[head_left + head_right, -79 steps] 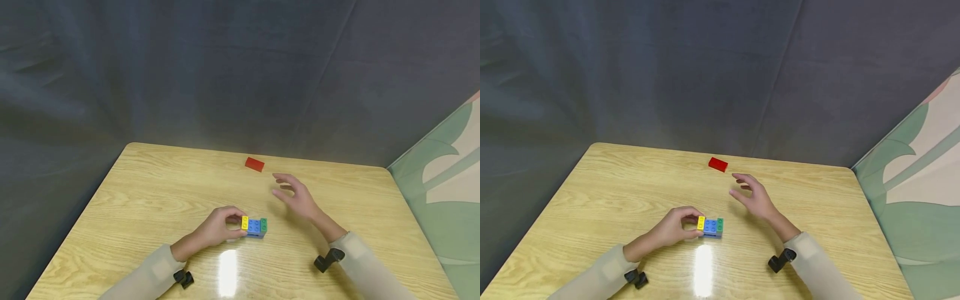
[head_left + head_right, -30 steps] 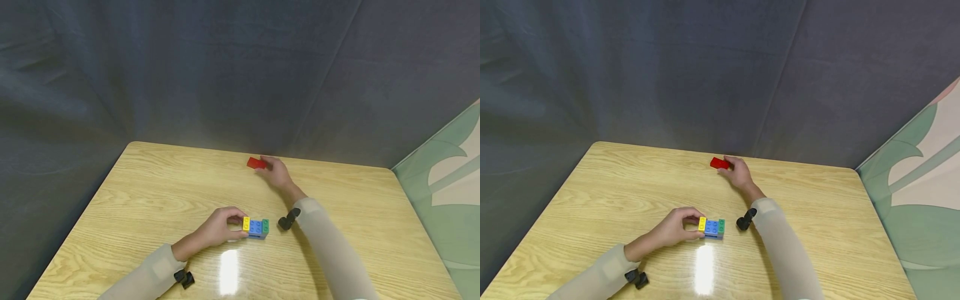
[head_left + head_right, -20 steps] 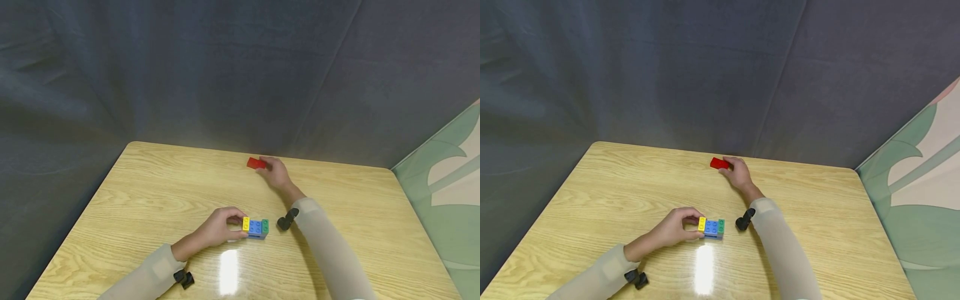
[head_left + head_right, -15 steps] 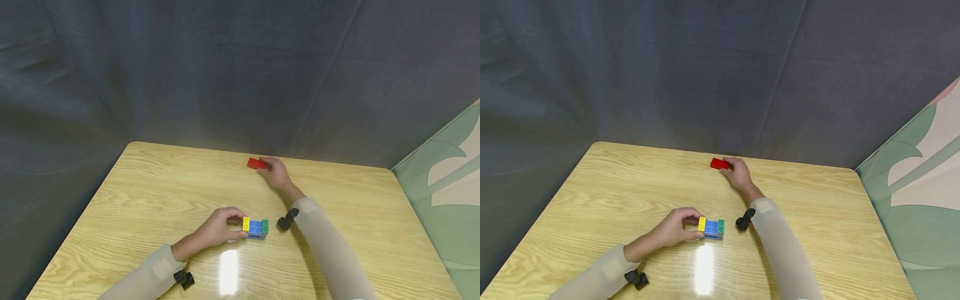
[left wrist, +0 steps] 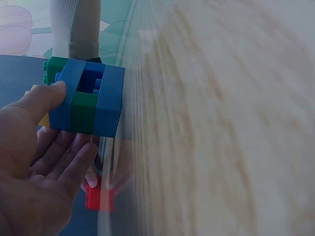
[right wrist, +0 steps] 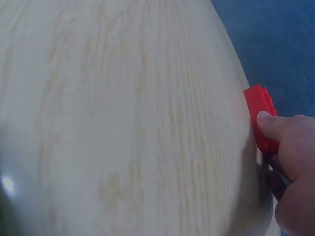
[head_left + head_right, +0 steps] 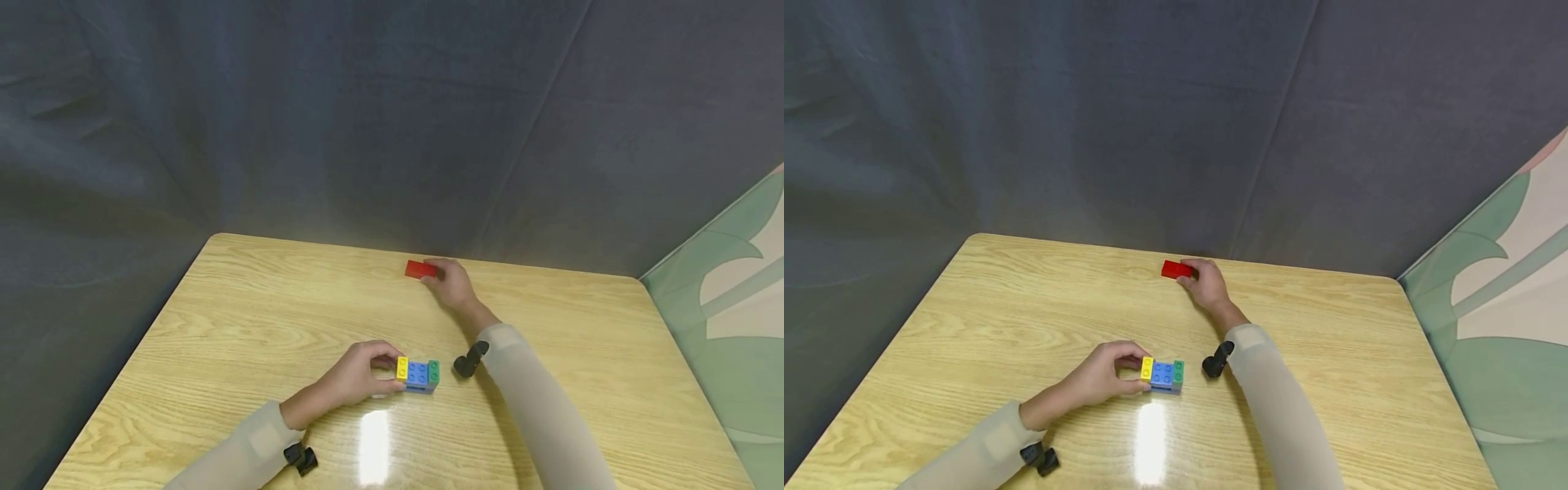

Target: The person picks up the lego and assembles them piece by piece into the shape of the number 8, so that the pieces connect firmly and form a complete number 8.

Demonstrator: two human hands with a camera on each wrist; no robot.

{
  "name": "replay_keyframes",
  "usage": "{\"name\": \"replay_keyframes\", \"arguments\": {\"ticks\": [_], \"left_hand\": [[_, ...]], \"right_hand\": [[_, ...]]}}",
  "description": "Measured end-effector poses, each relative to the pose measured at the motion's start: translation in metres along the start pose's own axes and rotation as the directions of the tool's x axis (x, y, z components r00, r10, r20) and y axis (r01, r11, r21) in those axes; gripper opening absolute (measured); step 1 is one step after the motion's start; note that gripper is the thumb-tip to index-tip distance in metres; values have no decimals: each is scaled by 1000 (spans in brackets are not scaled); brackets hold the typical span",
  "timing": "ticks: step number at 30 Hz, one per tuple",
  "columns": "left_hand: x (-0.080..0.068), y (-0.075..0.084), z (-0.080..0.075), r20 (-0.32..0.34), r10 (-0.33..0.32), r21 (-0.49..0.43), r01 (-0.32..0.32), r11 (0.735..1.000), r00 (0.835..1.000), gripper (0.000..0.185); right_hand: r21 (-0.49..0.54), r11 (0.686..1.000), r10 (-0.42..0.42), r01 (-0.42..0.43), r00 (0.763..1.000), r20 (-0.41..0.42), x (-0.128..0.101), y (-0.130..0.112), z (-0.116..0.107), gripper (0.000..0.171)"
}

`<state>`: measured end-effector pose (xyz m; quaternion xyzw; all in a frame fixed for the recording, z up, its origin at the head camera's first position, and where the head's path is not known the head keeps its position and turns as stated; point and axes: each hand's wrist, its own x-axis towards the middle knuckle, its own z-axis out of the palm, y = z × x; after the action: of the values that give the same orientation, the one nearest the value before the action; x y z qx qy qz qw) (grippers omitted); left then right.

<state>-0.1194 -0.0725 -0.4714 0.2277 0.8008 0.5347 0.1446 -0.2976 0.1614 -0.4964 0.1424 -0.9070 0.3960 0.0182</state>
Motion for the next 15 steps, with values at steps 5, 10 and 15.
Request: {"name": "replay_keyframes", "arguments": {"ticks": [5, 10, 15], "left_hand": [[0, 0, 0, 1, -4, 1, 4, 1000, 1000, 37], [0, 1, 0, 2, -7, 1, 7, 1000, 1000, 37], [0, 1, 0, -1, -4, 0, 4, 1000, 1000, 37]], "right_hand": [[22, 999, 31, -31, 999, 17, -2, -2, -2, 43], [40, 997, 62, -64, 997, 41, -4, -5, -7, 44], [1, 1000, 20, -20, 999, 50, -6, -8, -13, 42]]}}
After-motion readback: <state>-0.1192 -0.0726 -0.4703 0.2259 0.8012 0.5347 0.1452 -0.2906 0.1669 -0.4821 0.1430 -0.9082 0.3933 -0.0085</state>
